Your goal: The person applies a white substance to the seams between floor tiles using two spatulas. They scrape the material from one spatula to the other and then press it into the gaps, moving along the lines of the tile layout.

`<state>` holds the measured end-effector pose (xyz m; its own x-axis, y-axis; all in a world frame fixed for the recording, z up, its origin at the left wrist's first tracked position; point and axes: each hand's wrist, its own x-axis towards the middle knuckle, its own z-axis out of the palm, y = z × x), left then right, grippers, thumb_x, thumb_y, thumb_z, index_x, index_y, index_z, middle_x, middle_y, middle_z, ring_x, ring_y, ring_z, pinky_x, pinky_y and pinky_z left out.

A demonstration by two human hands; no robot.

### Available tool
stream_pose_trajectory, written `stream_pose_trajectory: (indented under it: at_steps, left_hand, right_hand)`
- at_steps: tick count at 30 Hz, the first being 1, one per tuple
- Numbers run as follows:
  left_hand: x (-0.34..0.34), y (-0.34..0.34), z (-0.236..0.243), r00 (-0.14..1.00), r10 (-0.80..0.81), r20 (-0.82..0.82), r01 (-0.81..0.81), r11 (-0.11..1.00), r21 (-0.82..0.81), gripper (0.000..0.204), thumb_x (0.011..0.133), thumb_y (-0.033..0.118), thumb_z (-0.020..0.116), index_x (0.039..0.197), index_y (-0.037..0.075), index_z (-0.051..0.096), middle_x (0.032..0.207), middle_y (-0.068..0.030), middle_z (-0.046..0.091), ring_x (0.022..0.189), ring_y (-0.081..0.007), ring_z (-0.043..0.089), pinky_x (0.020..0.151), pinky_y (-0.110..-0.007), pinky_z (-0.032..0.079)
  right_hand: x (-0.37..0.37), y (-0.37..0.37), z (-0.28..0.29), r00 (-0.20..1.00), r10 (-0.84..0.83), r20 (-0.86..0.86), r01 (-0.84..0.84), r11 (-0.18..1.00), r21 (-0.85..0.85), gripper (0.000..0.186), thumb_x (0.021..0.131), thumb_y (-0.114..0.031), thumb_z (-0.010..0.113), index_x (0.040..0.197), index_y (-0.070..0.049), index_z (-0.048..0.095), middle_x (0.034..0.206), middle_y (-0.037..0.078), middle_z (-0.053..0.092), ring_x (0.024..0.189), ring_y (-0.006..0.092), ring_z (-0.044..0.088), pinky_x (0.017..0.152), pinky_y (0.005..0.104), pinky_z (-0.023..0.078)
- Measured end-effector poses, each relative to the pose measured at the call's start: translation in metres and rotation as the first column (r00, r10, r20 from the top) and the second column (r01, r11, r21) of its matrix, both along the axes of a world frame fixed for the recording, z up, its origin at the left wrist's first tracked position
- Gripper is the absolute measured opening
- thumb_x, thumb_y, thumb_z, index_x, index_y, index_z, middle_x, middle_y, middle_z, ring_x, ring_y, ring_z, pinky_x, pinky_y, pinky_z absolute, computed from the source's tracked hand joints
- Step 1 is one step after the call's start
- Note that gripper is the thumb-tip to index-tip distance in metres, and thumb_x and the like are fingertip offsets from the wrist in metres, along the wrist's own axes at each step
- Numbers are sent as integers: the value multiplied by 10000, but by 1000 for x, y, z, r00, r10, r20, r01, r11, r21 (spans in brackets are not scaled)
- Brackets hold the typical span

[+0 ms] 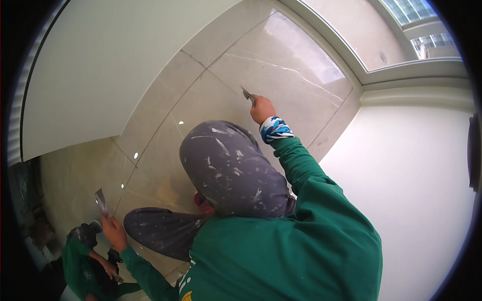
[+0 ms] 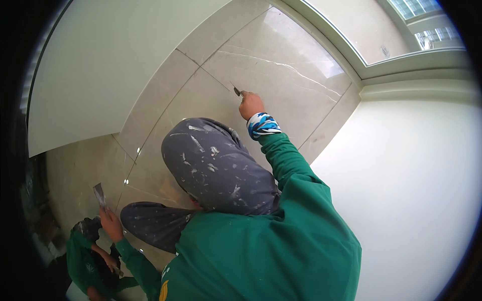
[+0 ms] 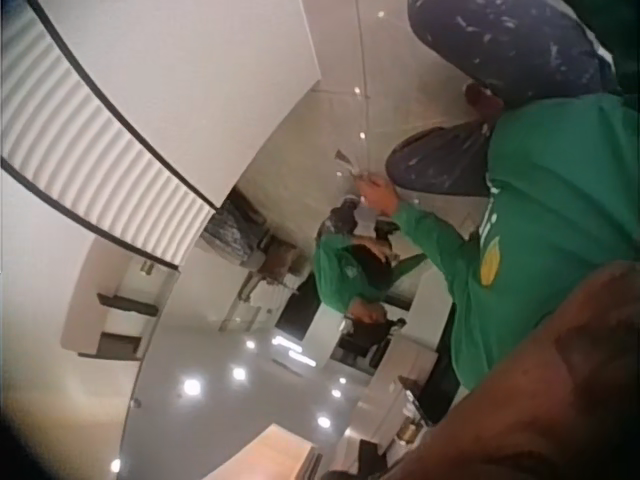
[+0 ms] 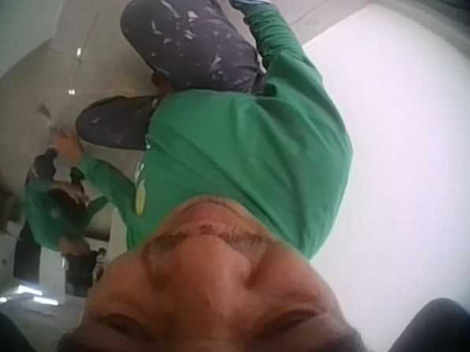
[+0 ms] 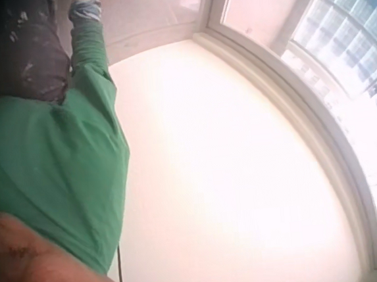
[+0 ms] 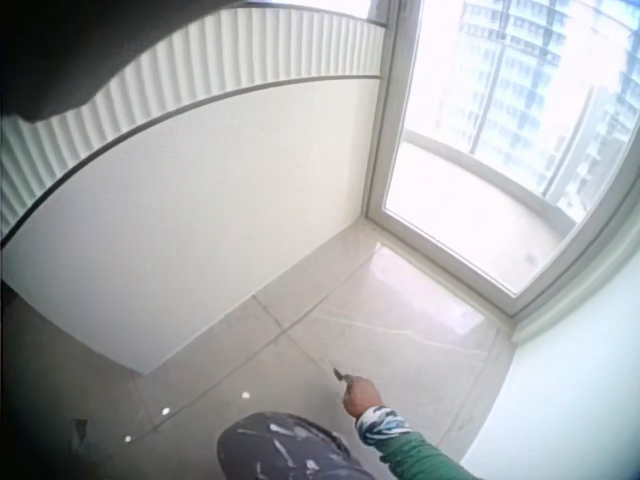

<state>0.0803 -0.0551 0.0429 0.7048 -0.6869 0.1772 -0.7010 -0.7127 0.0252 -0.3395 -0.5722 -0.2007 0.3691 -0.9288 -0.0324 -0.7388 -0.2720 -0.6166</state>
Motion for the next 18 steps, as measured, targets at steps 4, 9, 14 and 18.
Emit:
stream_pose_trajectory:
  at_steps: [4, 9, 14, 18]
  left_hand:
    - [-10, 21, -12, 991, 136, 18, -136, 991, -9, 437, 1069, 208, 530, 1353, -124, 552, 1156, -347, 661, 1040, -501, 650, 882, -481, 512]
    - [-15, 19, -19, 976, 210, -66, -209, 978, 19, 459, 1079, 239, 528, 1355, -127, 552, 1209, -354, 649, 1086, -508, 639, 917, -472, 508]
    - [-17, 14, -19, 985, 171, 8, -170, 985, -22, 466, 1082, 256, 525, 1346, -127, 557, 1226, -363, 641, 1087, -513, 640, 916, -472, 511]
    - [-21, 12, -16, 983, 184, -1, -184, 983, 0, 450, 1080, 251, 529, 1326, -125, 567, 1164, -361, 656, 1045, -513, 646, 883, -487, 506]
  right_hand:
    - [33, 5, -18, 972, 95, -213, -96, 995, 7, 283, 901, -57, 539, 1132, 11, 687, 1104, 192, 703, 1078, 373, 615, 956, 450, 514]
    - [45, 23, -24, 904, 252, -346, -287, 956, -52, 277, 930, -83, 525, 1134, 29, 675, 1143, 211, 665, 1101, 363, 587, 961, 423, 507]
    - [36, 24, -28, 972, 132, -195, -164, 974, -158, 304, 856, -33, 557, 1143, 28, 635, 1114, 224, 645, 1101, 410, 561, 969, 456, 493]
    - [37, 18, -26, 913, 283, -295, -304, 952, -26, 278, 932, -96, 519, 1139, 30, 654, 1106, 201, 657, 1119, 371, 581, 929, 440, 521]
